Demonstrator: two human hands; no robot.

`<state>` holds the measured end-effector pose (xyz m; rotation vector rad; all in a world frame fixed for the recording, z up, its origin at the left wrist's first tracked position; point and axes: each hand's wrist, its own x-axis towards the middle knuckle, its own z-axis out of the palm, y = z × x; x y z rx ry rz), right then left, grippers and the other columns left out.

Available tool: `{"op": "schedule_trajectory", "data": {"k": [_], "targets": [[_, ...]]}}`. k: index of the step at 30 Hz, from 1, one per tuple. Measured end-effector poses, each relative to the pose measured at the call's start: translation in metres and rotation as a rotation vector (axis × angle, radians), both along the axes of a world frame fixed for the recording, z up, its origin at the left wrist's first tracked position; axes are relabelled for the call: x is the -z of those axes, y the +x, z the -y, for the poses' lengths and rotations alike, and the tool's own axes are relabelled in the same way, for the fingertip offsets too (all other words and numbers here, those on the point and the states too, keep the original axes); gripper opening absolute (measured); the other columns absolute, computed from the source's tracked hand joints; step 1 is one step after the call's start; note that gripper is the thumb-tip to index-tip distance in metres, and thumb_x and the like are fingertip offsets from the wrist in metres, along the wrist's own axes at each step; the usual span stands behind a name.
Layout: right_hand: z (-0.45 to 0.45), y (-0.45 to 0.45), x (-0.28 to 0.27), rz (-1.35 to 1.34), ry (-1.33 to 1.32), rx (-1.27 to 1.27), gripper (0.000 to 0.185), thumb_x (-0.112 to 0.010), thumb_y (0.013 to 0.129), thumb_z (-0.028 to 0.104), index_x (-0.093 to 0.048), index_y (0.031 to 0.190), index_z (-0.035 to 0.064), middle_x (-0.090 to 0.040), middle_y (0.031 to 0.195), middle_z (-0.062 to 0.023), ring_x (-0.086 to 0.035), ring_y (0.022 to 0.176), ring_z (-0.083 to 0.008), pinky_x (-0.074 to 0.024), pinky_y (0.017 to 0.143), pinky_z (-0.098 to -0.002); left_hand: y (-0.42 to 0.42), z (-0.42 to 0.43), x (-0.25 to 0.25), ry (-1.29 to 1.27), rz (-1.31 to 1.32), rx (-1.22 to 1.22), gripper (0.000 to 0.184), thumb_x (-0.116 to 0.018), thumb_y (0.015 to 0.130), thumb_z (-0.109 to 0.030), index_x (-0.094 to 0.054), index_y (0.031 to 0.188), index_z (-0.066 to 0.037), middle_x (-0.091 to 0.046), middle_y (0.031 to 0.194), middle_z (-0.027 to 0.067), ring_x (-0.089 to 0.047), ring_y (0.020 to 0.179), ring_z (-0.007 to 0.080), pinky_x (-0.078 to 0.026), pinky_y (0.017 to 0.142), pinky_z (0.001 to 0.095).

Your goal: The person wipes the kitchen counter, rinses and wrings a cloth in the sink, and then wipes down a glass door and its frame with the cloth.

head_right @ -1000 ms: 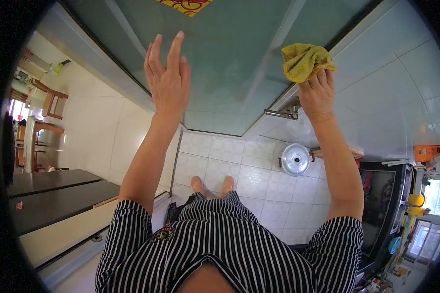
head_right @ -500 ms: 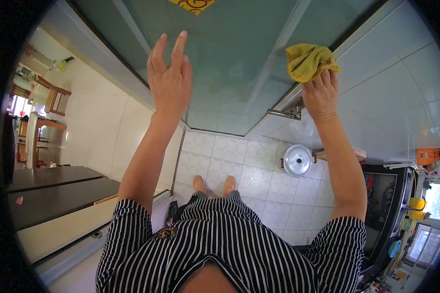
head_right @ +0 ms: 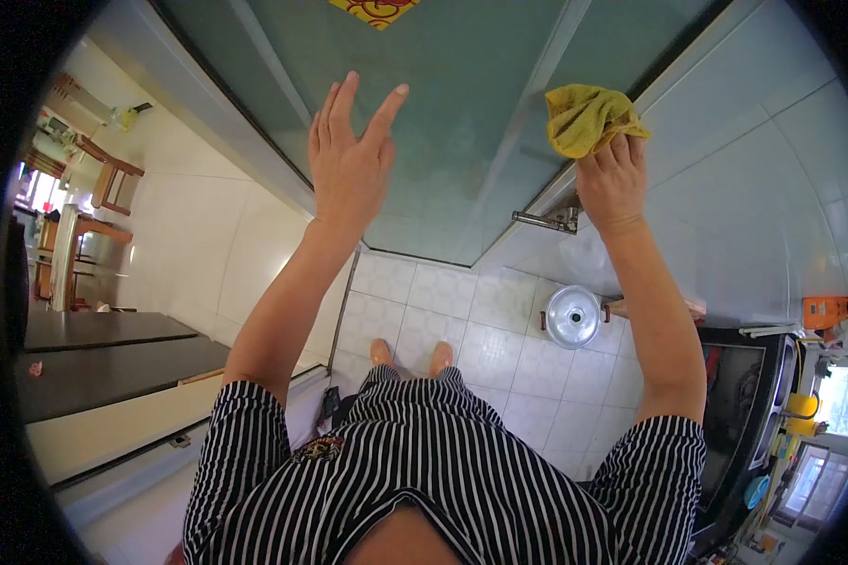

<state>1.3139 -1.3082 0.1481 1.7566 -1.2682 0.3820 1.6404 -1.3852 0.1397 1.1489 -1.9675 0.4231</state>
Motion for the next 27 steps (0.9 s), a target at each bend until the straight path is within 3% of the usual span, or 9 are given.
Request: {"op": "schedule_trajectory", "data": {"k": [4,12,14,16,20,22,24,26,27], "targets": [[0.002,0.008,-0.004,0.041,-0.036,-0.06,0.045,-0.069,0.084,0.011,-0.062,0.128,0.0097,-0.058,0.133,-0.0116,-0.054,0.125,-0.0344,-0.0379,0.11,-0.0526,0.023,0.019,-0.016,0.042,-0.182,-0.082,0.064,-0.059,0.092,-0.011,-0.042,0.152,-0.023,-0.036,0.156,0.0218,-0.035,0.144,0.0383,-0.032,0.115,0.0509],[0.065,0.096,-0.011,-0.004,0.133,-0.169,0.044,-0.071,0.083,0.027,-0.065,0.126,0.0153,-0.06,0.13,-0.003,-0.05,0.13,-0.0231,-0.0344,0.114,-0.0461,0.068,0.032,-0.025,0.147,-0.138,0.112,0.07,-0.047,0.087,0.003,-0.034,0.155,-0.009,-0.031,0.161,0.0191,-0.031,0.148,0.0323,-0.03,0.118,0.0421],[0.118,0.125,0.036,-0.014,0.028,-0.245,0.042,-0.065,0.088,0.029,-0.064,0.128,0.0178,-0.057,0.135,-0.0004,-0.045,0.135,-0.0199,-0.0269,0.12,-0.0455,0.073,0.03,-0.03,0.17,-0.118,0.156,0.071,-0.045,0.086,0.006,-0.035,0.154,-0.008,-0.031,0.16,0.0186,-0.031,0.149,0.0307,-0.03,0.118,0.0406],[0.147,0.196,0.034,-0.062,0.187,-0.297,0.036,-0.057,0.093,0.028,-0.064,0.128,0.0199,-0.056,0.137,0.0014,-0.039,0.139,-0.0181,-0.0212,0.124,-0.0444,0.081,0.025,-0.04,0.272,-0.261,0.306,0.071,-0.046,0.082,0.011,-0.039,0.15,-0.004,-0.038,0.157,0.0204,-0.039,0.143,0.0384,-0.032,0.116,0.0462],[0.151,0.266,0.012,-0.243,0.088,-0.326,0.034,-0.052,0.094,0.025,-0.065,0.126,0.0219,-0.055,0.139,0.0048,-0.04,0.139,-0.0176,-0.026,0.121,-0.0417,0.112,0.047,-0.05,0.093,-0.288,0.318,0.066,-0.047,0.086,0.01,-0.039,0.15,-0.002,-0.039,0.156,0.0212,-0.039,0.143,0.0384,-0.032,0.116,0.0477],[0.152,0.26,0.003,-0.202,0.061,-0.345,0.035,-0.052,0.094,0.023,-0.064,0.126,0.0224,-0.054,0.14,0.0053,-0.039,0.139,-0.0174,-0.0275,0.12,-0.0404,0.128,0.06,-0.059,-0.11,-0.199,0.178,0.056,-0.046,0.099,-0.004,-0.035,0.153,-0.002,-0.031,0.16,0.02,-0.027,0.149,0.0374,-0.024,0.12,0.0462],[0.132,0.217,0.022,0.118,0.332,-0.286,0.039,-0.053,0.093,0.023,-0.063,0.13,0.0221,-0.054,0.141,0.0037,-0.043,0.136,-0.0192,-0.0303,0.118,-0.0396,0.143,0.076,-0.062,-0.104,-0.128,0.141,0.055,-0.044,0.102,-0.011,-0.032,0.154,-0.001,-0.028,0.161,0.021,-0.024,0.15,0.039,-0.02,0.121,0.0474],[0.12,0.145,0.05,0.362,-0.102,-0.323,0.04,-0.057,0.091,0.022,-0.063,0.13,0.0213,-0.059,0.136,0.0019,-0.049,0.131,-0.0219,-0.0349,0.114,-0.0387,0.156,0.095,-0.062,0.004,0.015,0.125,0.061,-0.04,0.107,-0.028,-0.022,0.156,0.003,-0.019,0.164,0.0212,-0.014,0.153,0.0385,-0.01,0.123,0.0497],[0.109,0.121,0.039,0.333,-0.092,-0.122,0.039,-0.06,0.089,0.023,-0.064,0.128,0.0215,-0.061,0.131,0.0007,-0.051,0.128,-0.0237,-0.0364,0.113,-0.0403,0.157,0.106,-0.056,-0.009,0.019,0.141,0.061,-0.04,0.107,-0.028,-0.022,0.156,0.003,-0.019,0.164,0.0212,-0.014,0.153,0.0385,-0.01,0.123,0.0497]]}}
